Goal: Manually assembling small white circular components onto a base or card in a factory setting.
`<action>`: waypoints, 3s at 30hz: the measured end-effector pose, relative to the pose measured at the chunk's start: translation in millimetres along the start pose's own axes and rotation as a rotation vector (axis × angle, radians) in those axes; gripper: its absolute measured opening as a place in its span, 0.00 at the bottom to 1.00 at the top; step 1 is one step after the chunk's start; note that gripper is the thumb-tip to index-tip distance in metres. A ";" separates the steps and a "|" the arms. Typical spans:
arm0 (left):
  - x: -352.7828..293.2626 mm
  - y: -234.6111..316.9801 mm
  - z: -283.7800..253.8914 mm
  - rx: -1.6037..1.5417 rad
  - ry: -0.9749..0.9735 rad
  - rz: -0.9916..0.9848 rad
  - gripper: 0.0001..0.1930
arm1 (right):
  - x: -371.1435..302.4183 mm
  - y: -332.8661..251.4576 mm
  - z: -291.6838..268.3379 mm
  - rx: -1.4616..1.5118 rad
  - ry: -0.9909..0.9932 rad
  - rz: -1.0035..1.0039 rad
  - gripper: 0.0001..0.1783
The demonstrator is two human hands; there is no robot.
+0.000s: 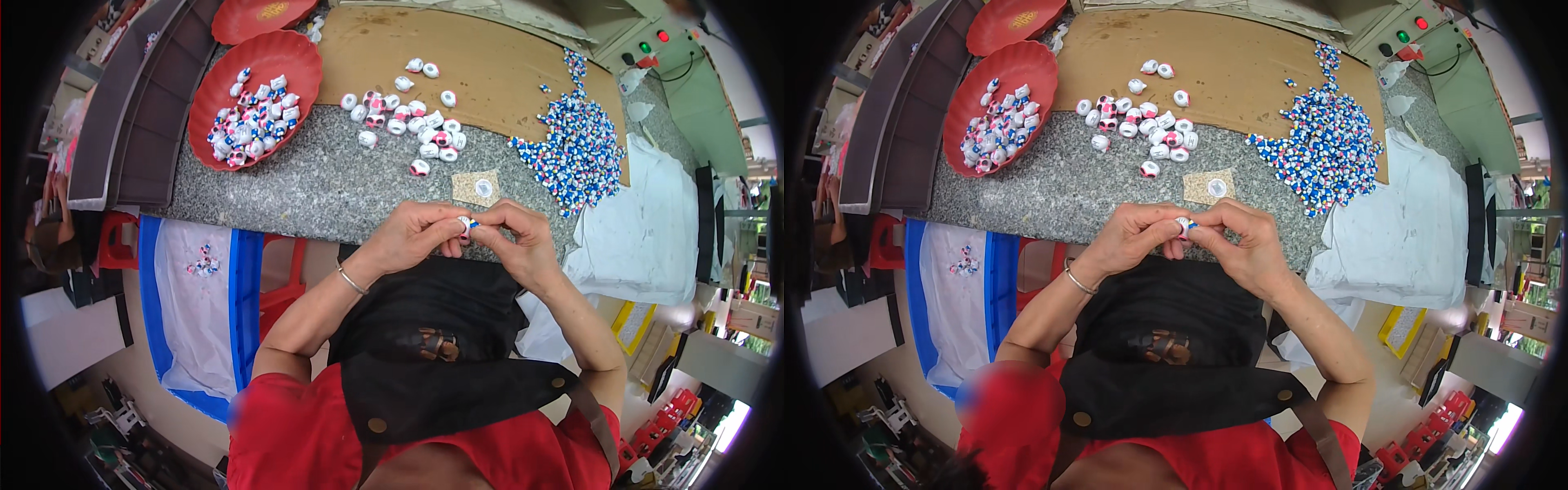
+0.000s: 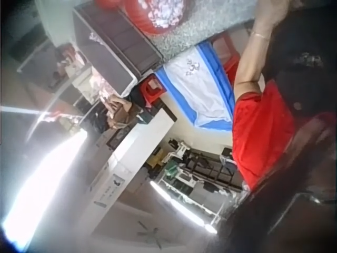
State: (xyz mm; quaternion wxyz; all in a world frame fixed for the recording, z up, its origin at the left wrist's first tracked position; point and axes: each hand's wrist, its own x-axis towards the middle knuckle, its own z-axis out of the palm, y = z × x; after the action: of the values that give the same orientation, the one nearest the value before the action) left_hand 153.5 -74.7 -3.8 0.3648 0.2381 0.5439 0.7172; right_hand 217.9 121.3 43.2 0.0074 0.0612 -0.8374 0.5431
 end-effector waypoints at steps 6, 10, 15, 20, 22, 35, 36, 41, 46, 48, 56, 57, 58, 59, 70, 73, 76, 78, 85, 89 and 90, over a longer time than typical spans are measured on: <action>0.6 -7.2 -2.8 -0.070 -0.053 -0.075 0.15 | -6.6 6.0 7.6 -0.019 -0.004 0.080 0.07; 4.1 -11.7 -11.7 -0.346 -0.030 -0.176 0.19 | -3.8 18.2 -5.2 -0.027 0.064 0.110 0.09; 7.3 -2.2 -19.0 -0.676 0.110 -0.203 0.18 | -7.9 59.2 -61.6 -0.543 0.281 -0.030 0.10; -23.0 32.6 -61.9 0.315 0.650 0.280 0.10 | -5.4 78.3 -70.9 -0.719 0.208 -0.072 0.15; -35.7 54.2 -97.7 1.054 0.951 0.541 0.09 | -1.4 74.1 -68.7 -0.736 0.211 -0.040 0.16; -7.4 37.9 -57.6 1.159 0.505 0.537 0.11 | 0.6 76.1 -63.9 -0.786 0.106 -0.124 0.10; 2.9 28.5 -47.3 1.179 0.447 0.497 0.13 | 0.6 76.0 -62.8 -0.831 0.132 -0.175 0.09; 25.3 5.0 -48.3 1.245 0.442 0.365 0.16 | 2.6 60.1 -53.0 -0.791 0.132 -0.023 0.09; 12.5 12.2 -50.8 0.166 0.378 0.128 0.12 | -2.1 58.8 -39.6 -0.599 0.098 -0.107 0.09; 6.1 11.8 -45.6 0.011 0.321 0.135 0.14 | -7.6 54.7 -40.0 -0.642 0.109 -0.101 0.08; -5.3 2.0 -32.6 0.111 0.350 0.198 0.17 | -9.3 44.9 -45.1 -0.483 0.085 0.115 0.10; -5.8 6.2 -31.3 0.107 0.345 0.197 0.17 | -9.2 44.4 -45.7 -0.487 0.087 0.120 0.10; -6.9 11.0 -30.1 0.265 0.372 0.215 0.18 | -7.9 45.0 -46.6 -0.570 0.061 0.066 0.10; -7.8 12.8 -29.8 0.423 0.397 0.233 0.19 | -6.8 46.2 -47.6 -0.653 0.035 0.012 0.11; -15.9 -8.7 -32.5 -0.205 0.295 0.082 0.13 | -2.4 52.0 -45.2 -0.771 -0.002 -0.063 0.08; -16.8 -13.5 -32.9 -0.160 0.268 0.143 0.12 | -0.1 48.3 -44.3 -0.761 -0.035 -0.095 0.11; -22.0 -8.1 -29.1 -0.308 0.278 0.126 0.12 | 2.9 50.4 -42.7 -0.754 -0.038 -0.108 0.10; -25.3 -5.2 -28.4 -0.358 0.307 0.056 0.12 | 3.1 45.2 -42.8 -0.742 -0.058 -0.113 0.10; -28.4 -2.8 -29.6 -0.284 0.298 -0.044 0.13 | -1.6 43.5 -39.7 -0.761 -0.052 -0.122 0.10; -28.5 -6.3 -28.2 -0.335 0.294 0.024 0.14 | 1.1 38.8 -36.4 -0.714 -0.016 -0.111 0.10; -28.4 -5.7 -27.6 -0.381 0.302 0.023 0.14 | 3.7 36.3 -34.5 -0.654 0.029 -0.120 0.10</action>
State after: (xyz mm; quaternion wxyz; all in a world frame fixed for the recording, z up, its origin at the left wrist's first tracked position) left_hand 152.3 -112.9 -15.8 0.3096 0.0610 0.4444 0.8384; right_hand 208.3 167.0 24.7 0.0704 0.0971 -0.9621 0.2449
